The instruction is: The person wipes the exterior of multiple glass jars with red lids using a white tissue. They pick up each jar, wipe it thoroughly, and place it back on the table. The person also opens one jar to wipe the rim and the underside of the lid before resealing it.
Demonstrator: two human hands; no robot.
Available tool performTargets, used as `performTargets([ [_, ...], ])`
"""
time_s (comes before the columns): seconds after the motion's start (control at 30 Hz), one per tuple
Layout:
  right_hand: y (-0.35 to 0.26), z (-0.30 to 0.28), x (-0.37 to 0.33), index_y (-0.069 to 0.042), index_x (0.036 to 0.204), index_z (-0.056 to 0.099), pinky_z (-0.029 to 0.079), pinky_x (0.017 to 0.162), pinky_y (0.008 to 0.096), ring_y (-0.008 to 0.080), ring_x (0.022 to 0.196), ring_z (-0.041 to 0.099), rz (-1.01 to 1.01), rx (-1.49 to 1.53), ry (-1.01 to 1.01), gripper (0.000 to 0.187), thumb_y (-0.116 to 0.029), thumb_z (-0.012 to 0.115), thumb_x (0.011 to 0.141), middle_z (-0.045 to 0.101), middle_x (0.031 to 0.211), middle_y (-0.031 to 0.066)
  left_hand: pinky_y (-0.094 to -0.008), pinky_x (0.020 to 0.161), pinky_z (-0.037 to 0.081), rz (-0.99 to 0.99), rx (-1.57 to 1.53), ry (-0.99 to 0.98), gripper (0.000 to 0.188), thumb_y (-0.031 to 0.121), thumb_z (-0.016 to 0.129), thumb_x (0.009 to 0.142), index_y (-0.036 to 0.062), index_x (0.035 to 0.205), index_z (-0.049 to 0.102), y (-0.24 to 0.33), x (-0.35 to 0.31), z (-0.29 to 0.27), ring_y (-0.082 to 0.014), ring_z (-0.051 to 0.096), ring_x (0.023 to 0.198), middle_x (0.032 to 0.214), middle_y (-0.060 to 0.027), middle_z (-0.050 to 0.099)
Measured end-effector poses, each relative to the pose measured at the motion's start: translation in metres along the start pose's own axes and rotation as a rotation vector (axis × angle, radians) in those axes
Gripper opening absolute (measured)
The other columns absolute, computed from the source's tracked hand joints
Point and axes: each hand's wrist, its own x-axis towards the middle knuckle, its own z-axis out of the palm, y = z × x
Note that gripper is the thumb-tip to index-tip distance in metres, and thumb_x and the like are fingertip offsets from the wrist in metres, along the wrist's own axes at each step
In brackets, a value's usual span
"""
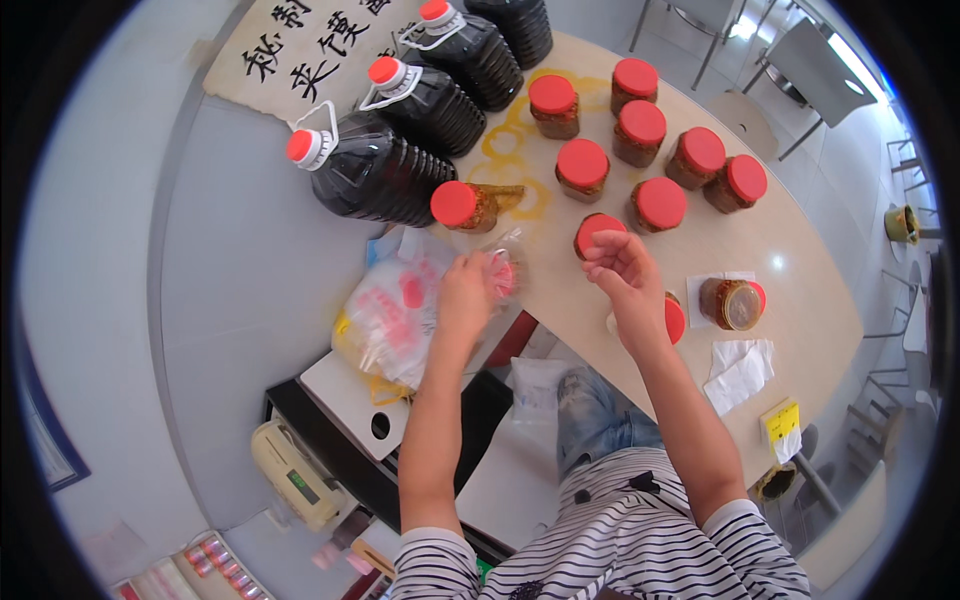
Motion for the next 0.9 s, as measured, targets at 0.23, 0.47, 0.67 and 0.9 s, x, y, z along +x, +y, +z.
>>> performTargets([
  [0.23, 0.0, -0.034, -0.053, -0.001, 0.118, 0.058, 0.05, 0.089, 0.0268, 0.0124, 0.095, 0.06, 0.062, 0.06, 0.002, 0.033, 0.01, 0.054, 0.087, 0.061, 0.102, 0.004, -0.0454, 0.074, 0.049, -0.04, -0.196, 0.003, 0.014, 0.003, 0.061, 0.086, 0.0028, 0.099, 0.057, -0.007, 0.004, -0.013, -0.0445, 0.062, 0.084, 0.09, -0.0239, 0.065],
  [0.47, 0.009, -0.052, -0.112, -0.002, 0.119, 0.057, 0.049, 0.089, 0.0266, 0.0117, 0.096, 0.059, 0.112, -0.029, -0.162, 0.033, 0.01, 0.055, 0.088, 0.06, 0.102, 0.0029, -0.0294, 0.067, 0.046, -0.178, -0.321, -0.039, 0.007, 0.005, 0.065, 0.088, 0.0024, 0.094, 0.061, 0.03, -0.026, -0.043, -0.012, 0.054, 0.073, 0.079, -0.0071, 0.062],
  [0.67, -0.012, -0.08, -0.151, -0.001, 0.117, 0.06, 0.051, 0.084, 0.0291, 0.0162, 0.091, 0.061, -0.138, -0.325, -0.256, 0.038, 0.007, 0.061, 0.079, 0.061, 0.1, 0.0074, -0.0269, 0.068, 0.046, -0.038, -0.314, -0.047, 0.007, 0.003, 0.064, 0.09, 0.0018, 0.094, 0.059, 0.106, -0.087, -0.077, -0.0102, 0.054, 0.074, 0.083, -0.002, 0.061],
  [0.9, 0.001, -0.156, -0.205, -0.003, 0.119, 0.059, 0.051, 0.082, 0.0288, 0.0152, 0.093, 0.061, -0.119, -0.166, -0.057, 0.041, 0.008, 0.059, 0.08, 0.06, 0.103, 0.0062, -0.0219, 0.067, 0.044, -0.186, -0.731, -0.175, 0.006, 0.002, 0.059, 0.095, 0.0035, 0.099, 0.055, 0.174, -0.152, -0.025, -0.0062, 0.053, 0.075, 0.082, 0.0017, 0.056],
])
